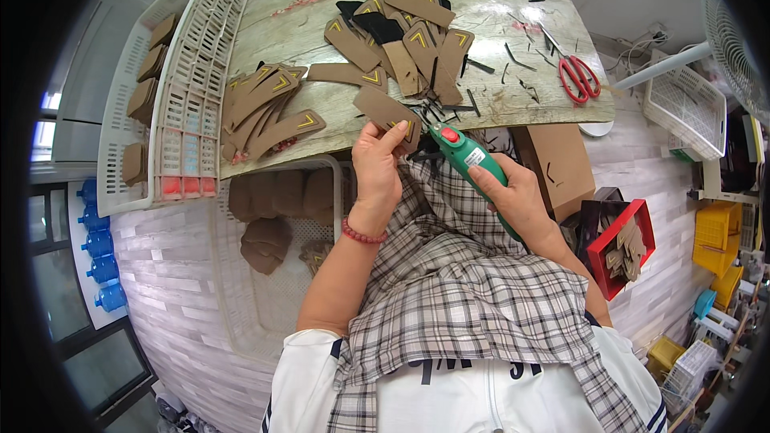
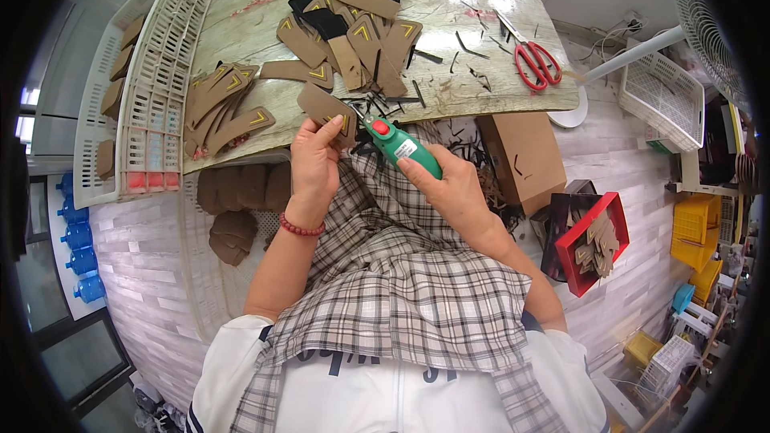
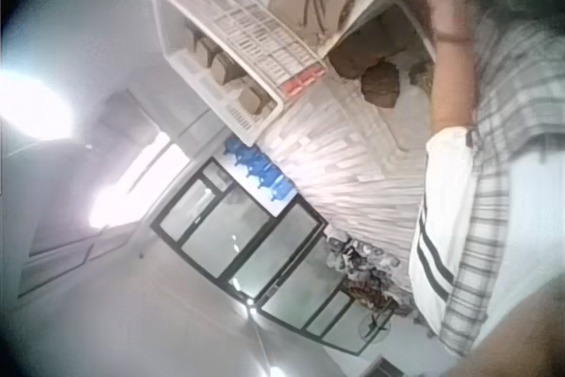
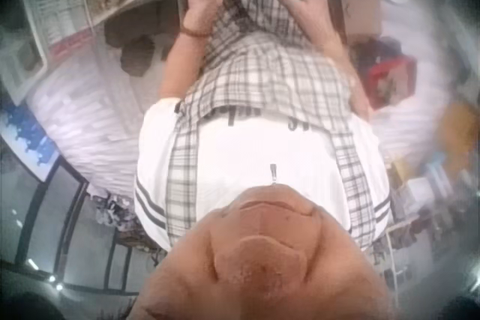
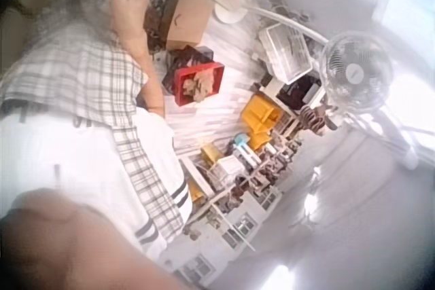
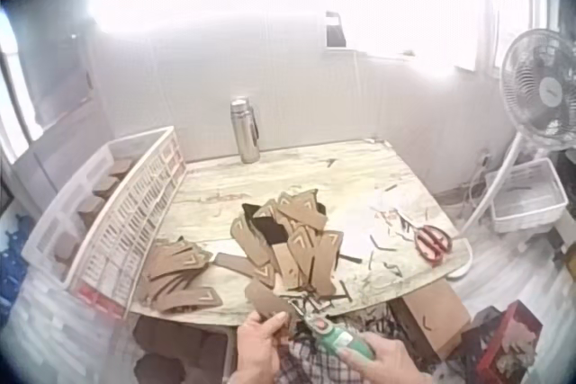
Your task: The person uses a green rotary cutter to trim the edges of small brown cardboard pieces marked with yellow lines. They repeatedly pick up a piece, trim its edges, and place it into a white plastic basket on the left side of the table.
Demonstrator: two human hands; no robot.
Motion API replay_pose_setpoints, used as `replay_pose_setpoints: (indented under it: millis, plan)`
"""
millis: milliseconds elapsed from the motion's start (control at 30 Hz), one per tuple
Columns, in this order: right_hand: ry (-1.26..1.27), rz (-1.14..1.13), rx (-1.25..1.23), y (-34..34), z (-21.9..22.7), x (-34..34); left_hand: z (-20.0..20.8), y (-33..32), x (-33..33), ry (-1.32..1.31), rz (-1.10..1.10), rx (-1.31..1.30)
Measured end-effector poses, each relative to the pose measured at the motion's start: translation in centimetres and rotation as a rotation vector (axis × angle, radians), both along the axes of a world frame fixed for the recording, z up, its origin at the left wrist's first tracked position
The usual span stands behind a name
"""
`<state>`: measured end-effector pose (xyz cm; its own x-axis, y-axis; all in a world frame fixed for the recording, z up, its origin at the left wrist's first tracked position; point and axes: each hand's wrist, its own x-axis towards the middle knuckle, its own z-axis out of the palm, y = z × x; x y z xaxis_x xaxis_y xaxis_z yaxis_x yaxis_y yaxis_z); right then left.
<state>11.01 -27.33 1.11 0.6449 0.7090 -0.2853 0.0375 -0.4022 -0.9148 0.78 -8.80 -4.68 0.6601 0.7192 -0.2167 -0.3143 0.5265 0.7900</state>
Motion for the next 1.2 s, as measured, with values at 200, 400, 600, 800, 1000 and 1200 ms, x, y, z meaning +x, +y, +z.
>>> replay_pose_setpoints:
  millis: [200, 400, 600, 800, 1000, 1200]
  plan:
    - [-0.013, -0.001, 0.006, 0.1, -0.2, 0.2, 0.2, 0.0, 0.8, 0.002, 0.028, 0.071]
    - [0.011, 0.009, 0.003, 0.0, -0.1, 0.5, -0.2, 0.3, 0.7, 0.052, -0.027, 0.092]
    - [-0.003, 0.029, 0.004, 0.0, 0.1, 0.9, 0.2, 0.2, 0.5, 0.122, -0.085, 0.139]
    - [0.014, 0.038, -0.047, 0.4, 0.5, 1.2, 0.7, -0.3, 0.3, 0.189, -0.143, 0.162]
    - [0.003, 0.030, 0.015, 1.3, -0.2, 1.0, 1.2, 0.7, -0.8, 0.191, -0.075, 0.224]
    - [0.065, -0.018, 0.001, 0.7, -0.3, 0.9, 2.9, 10.6, -3.4, 0.112, 0.323, 0.239]
